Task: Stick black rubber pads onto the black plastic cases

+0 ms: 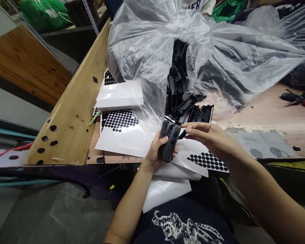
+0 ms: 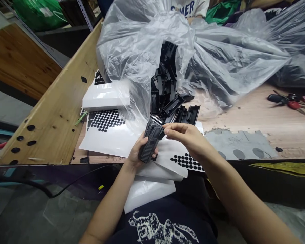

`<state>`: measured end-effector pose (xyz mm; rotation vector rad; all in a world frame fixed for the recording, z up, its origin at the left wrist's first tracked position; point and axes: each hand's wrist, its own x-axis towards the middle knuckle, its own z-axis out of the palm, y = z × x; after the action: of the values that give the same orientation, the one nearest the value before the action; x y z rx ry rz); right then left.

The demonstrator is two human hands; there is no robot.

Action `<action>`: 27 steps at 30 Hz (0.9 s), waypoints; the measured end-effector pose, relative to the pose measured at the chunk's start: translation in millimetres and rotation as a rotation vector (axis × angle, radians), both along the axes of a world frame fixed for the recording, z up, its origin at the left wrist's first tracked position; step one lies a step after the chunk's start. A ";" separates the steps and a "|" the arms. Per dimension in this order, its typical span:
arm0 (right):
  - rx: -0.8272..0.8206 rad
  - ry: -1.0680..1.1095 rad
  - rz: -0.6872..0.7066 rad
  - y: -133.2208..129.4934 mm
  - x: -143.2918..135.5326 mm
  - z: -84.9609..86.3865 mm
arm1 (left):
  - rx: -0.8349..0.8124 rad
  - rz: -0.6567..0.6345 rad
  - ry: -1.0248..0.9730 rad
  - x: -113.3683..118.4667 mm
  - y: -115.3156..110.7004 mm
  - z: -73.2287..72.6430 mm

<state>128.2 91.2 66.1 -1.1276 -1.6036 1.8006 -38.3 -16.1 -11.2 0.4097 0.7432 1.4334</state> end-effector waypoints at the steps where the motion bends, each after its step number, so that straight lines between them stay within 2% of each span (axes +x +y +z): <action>1: -0.010 0.003 0.014 2.4 -3.0 -0.3 | -0.005 -0.010 -0.003 -0.4 0.1 0.3; 10: -0.060 0.061 0.164 4.7 -13.1 -2.0 | 0.000 -0.049 -0.048 -0.9 0.2 2.1; 21: 0.005 -0.009 0.140 2.5 -17.8 0.5 | 0.014 -0.052 -0.065 -0.5 0.1 1.5; 27: 0.047 0.007 0.100 -1.3 -17.5 -3.5 | 0.009 -0.053 -0.049 -1.2 -0.2 -0.3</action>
<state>110.6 89.9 62.6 -1.0357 -1.7165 1.8176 -39.5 -16.3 -11.5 0.3972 0.6813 1.3925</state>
